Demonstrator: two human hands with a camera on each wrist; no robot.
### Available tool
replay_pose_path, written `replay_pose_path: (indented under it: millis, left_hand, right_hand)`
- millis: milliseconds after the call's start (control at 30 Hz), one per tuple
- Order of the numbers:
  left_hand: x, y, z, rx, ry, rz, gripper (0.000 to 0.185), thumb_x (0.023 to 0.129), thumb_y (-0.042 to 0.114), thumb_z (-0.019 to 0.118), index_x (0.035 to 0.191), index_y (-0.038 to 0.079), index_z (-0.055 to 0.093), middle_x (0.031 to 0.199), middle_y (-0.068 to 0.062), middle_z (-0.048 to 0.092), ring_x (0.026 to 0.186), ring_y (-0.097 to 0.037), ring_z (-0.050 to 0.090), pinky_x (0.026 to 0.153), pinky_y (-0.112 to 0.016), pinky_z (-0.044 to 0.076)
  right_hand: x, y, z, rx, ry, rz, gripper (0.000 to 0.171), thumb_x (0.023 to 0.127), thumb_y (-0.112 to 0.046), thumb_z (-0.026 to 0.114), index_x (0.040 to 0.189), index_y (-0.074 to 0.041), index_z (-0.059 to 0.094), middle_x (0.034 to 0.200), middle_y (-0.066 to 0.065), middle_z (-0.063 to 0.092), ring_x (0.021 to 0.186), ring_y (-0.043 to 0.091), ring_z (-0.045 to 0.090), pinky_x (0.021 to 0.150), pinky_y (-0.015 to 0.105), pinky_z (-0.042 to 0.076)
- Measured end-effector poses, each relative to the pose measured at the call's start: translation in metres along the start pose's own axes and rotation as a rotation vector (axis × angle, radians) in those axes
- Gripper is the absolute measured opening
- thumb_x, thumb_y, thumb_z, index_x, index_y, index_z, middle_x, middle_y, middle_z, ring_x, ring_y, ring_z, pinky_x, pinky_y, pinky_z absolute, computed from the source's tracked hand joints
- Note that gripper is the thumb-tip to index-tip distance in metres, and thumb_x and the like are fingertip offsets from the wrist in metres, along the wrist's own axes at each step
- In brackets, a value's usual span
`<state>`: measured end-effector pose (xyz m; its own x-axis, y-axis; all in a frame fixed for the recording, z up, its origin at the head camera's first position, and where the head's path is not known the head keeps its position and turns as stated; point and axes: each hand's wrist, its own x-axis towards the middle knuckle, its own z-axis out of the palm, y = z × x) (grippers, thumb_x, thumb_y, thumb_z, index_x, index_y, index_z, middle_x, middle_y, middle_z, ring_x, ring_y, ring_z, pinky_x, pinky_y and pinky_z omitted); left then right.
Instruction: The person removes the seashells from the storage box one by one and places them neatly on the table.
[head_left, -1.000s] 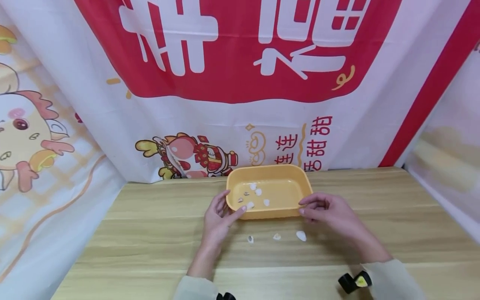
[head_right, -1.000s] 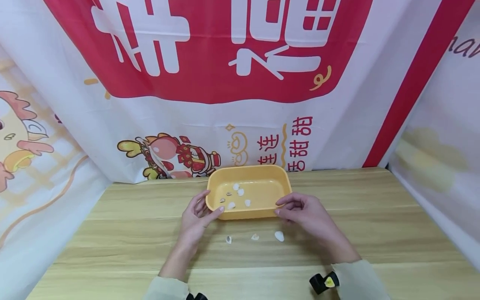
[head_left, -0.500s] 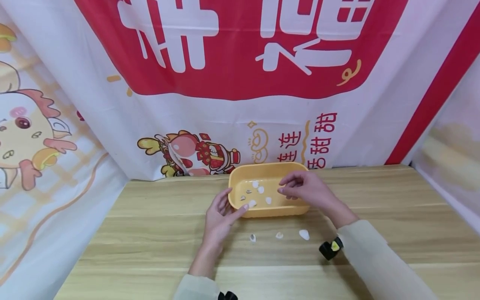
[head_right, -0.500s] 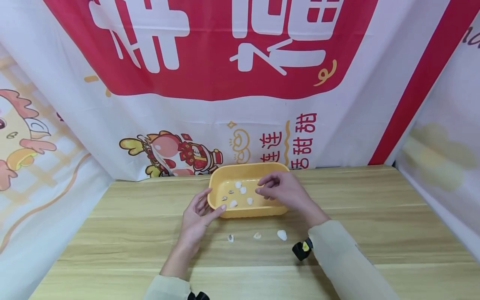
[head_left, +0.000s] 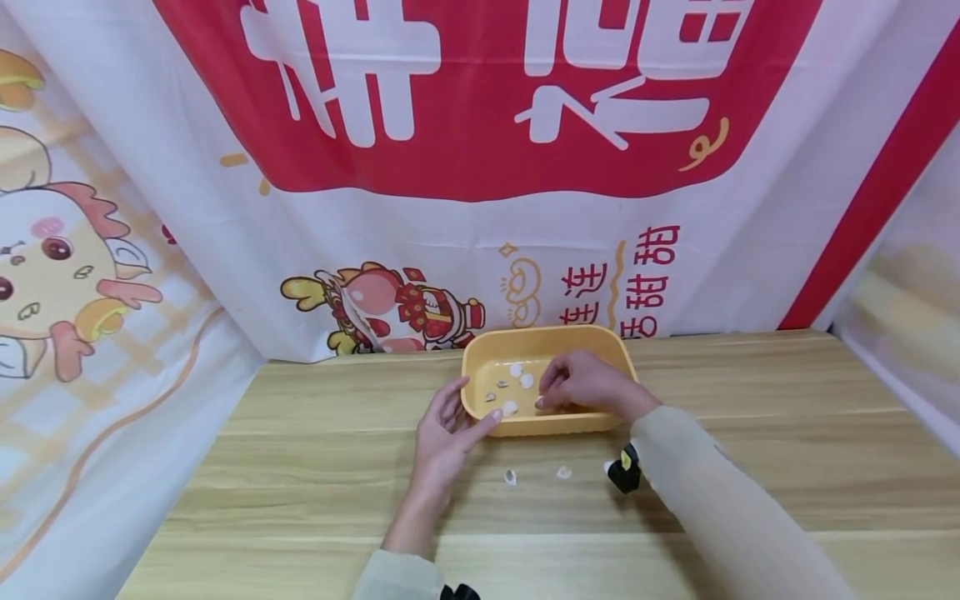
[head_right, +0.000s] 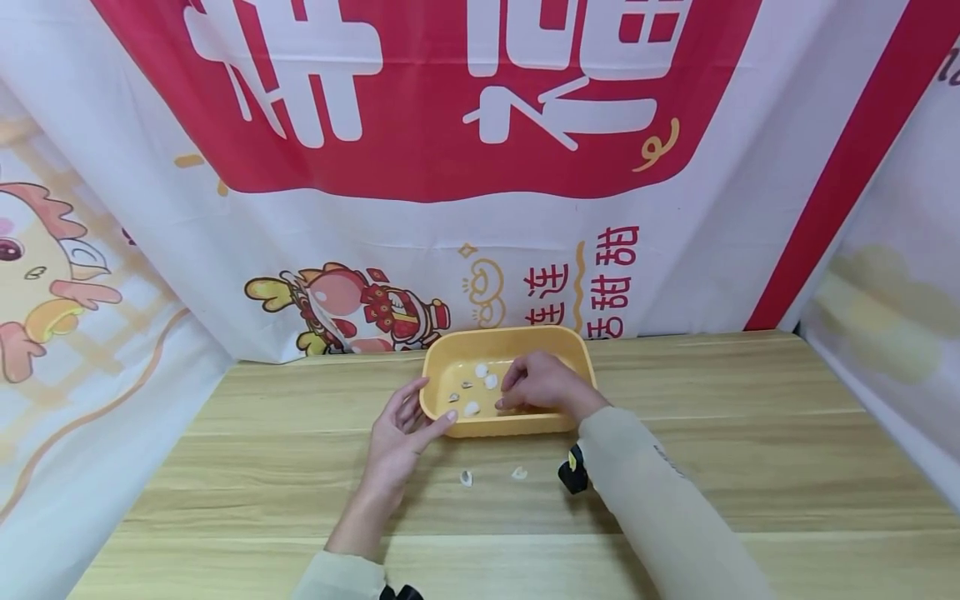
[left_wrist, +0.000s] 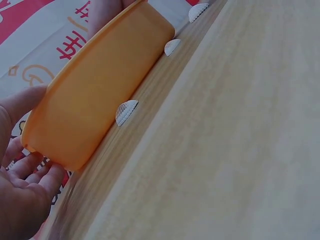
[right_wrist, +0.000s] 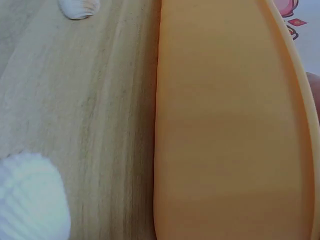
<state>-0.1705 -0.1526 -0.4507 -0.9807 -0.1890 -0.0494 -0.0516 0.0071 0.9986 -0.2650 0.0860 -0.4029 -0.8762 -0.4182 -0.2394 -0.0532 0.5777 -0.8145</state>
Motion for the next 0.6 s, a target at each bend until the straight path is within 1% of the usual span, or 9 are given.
replay_pose_path:
  millis: [133, 267, 467, 600]
  left_hand:
    - [-0.0011, 0.0007, -0.0006, -0.008, 0.002, 0.002, 0.081, 0.081, 0.018, 0.095, 0.153, 0.020, 0.056, 0.163, -0.014, 0.054, 0.152, -0.036, 0.051, 0.128, -0.047, 0.045]
    - [-0.0012, 0.0023, -0.0013, -0.018, 0.005, -0.002, 0.081, 0.081, 0.017, 0.095, 0.153, 0.021, 0.057, 0.163, -0.013, 0.054, 0.153, -0.035, 0.051, 0.129, -0.047, 0.043]
    - [0.0003, 0.0016, 0.0003, -0.017, -0.016, 0.004, 0.081, 0.082, 0.018, 0.094, 0.153, 0.020, 0.056, 0.163, -0.013, 0.054, 0.153, -0.034, 0.050, 0.129, -0.046, 0.044]
    - [-0.0002, 0.0014, 0.0011, -0.019, -0.013, 0.004, 0.080, 0.082, 0.017, 0.094, 0.153, 0.019, 0.056, 0.163, -0.013, 0.055, 0.153, -0.035, 0.051, 0.129, -0.047, 0.044]
  right_hand:
    - [0.0038, 0.0004, 0.0019, 0.004, -0.017, 0.033, 0.029, 0.087, -0.019, 0.090, 0.106, -0.007, 0.073, 0.093, 0.006, 0.073, 0.083, 0.018, 0.064, 0.073, 0.027, 0.055]
    - [0.0064, -0.0007, 0.0037, -0.002, -0.018, 0.032, 0.031, 0.085, -0.017, 0.092, 0.106, -0.005, 0.072, 0.092, 0.006, 0.072, 0.084, 0.017, 0.062, 0.073, 0.027, 0.053]
    - [0.0089, 0.0019, 0.0043, -0.052, 0.005, 0.051, 0.028, 0.086, -0.016, 0.091, 0.105, -0.006, 0.072, 0.093, 0.006, 0.071, 0.087, 0.019, 0.062, 0.078, 0.028, 0.051]
    - [0.0094, 0.0024, 0.0047, -0.060, 0.014, 0.055, 0.027, 0.086, -0.016, 0.090, 0.105, -0.007, 0.073, 0.094, 0.006, 0.072, 0.087, 0.019, 0.063, 0.079, 0.028, 0.052]
